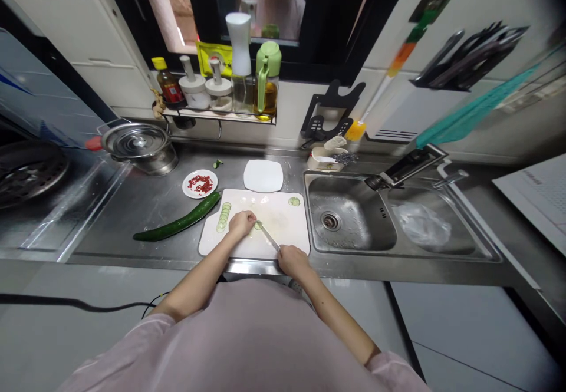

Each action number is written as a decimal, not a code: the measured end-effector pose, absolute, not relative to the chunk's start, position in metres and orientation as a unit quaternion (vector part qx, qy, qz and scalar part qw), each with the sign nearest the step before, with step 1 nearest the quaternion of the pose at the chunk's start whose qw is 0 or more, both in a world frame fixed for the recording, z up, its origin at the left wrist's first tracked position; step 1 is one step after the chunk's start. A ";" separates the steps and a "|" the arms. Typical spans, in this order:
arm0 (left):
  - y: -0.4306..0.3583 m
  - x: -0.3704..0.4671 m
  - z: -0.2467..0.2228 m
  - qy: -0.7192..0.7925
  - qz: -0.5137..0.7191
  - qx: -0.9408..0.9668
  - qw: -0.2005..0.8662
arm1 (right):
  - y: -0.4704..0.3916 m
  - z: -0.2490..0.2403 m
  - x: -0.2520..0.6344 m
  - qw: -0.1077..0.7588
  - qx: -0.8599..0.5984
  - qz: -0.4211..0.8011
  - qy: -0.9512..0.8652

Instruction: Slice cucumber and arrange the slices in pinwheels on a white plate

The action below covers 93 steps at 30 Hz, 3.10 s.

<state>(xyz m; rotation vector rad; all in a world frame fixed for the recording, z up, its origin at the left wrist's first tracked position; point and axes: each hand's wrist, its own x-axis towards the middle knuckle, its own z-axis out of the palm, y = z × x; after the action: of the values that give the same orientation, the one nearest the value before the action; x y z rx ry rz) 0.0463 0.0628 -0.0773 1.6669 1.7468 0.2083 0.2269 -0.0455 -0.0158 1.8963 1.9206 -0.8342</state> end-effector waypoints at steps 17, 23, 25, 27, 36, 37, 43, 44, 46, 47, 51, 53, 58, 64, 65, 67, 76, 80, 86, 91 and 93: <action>0.062 0.047 -0.074 0.677 0.065 0.652 0.336 | -0.040 -0.013 0.220 0.189 0.672 -0.303 0.649; 0.063 0.047 -0.074 0.678 0.061 0.653 0.332 | -0.042 -0.014 0.222 0.195 0.667 -0.299 0.654; 0.063 0.047 -0.075 0.681 0.060 0.651 0.330 | -0.044 -0.014 0.223 0.194 0.666 -0.300 0.654; 0.062 0.047 -0.076 0.685 0.062 0.648 0.328 | -0.046 -0.013 0.224 0.194 0.667 -0.303 0.653; 0.059 0.047 -0.073 0.687 0.070 0.645 0.326 | -0.053 -0.008 0.232 0.191 0.666 -0.307 0.653; 0.059 0.047 -0.072 0.688 0.070 0.645 0.326 | -0.054 -0.008 0.232 0.192 0.666 -0.306 0.653; 0.058 0.048 -0.073 0.686 0.073 0.645 0.329 | -0.052 -0.009 0.231 0.193 0.663 -0.307 0.655; 0.059 0.048 -0.073 0.687 0.072 0.644 0.329 | -0.051 -0.009 0.230 0.191 0.664 -0.307 0.655; 0.059 0.048 -0.074 0.688 0.070 0.644 0.328 | -0.048 -0.008 0.228 0.191 0.667 -0.307 0.651; 0.059 0.048 -0.074 0.688 0.069 0.644 0.328 | -0.047 -0.007 0.226 0.192 0.669 -0.307 0.649; 0.059 0.048 -0.075 0.686 0.068 0.645 0.329 | -0.042 -0.005 0.221 0.194 0.668 -0.306 0.649; 0.058 0.047 -0.074 0.683 0.070 0.646 0.333 | -0.040 -0.005 0.220 0.192 0.669 -0.305 0.650; 0.058 0.047 -0.073 0.681 0.069 0.649 0.334 | -0.039 -0.008 0.220 0.189 0.671 -0.303 0.650; 0.057 0.048 -0.069 0.681 0.070 0.650 0.331 | -0.041 -0.010 0.222 0.186 0.669 -0.301 0.654; 0.057 0.048 -0.069 0.681 0.070 0.650 0.329 | -0.041 -0.010 0.222 0.188 0.669 -0.300 0.654; 0.057 0.048 -0.069 0.684 0.067 0.650 0.326 | -0.044 -0.010 0.225 0.190 0.667 -0.300 0.655; 0.052 0.053 -0.074 0.685 0.050 0.668 0.286 | -0.060 -0.011 0.238 0.182 0.664 -0.306 0.657; 0.050 0.056 -0.072 0.680 0.054 0.679 0.272 | -0.063 -0.014 0.240 0.175 0.666 -0.304 0.659; 0.042 0.058 -0.069 0.695 0.120 0.637 0.312 | -0.064 -0.019 0.243 0.160 0.669 -0.300 0.661; 0.028 0.036 -0.073 0.717 0.208 0.563 0.354 | -0.065 -0.024 0.250 0.139 0.662 -0.297 0.674; 0.021 0.018 -0.078 0.733 0.234 0.530 0.357 | -0.064 -0.027 0.255 0.123 0.666 -0.297 0.673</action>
<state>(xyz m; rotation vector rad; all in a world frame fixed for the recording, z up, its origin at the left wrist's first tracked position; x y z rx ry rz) 0.0180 0.0206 -0.0778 1.3691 1.8918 0.6055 0.2546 -0.0637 -0.0266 1.9433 1.9634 -0.8679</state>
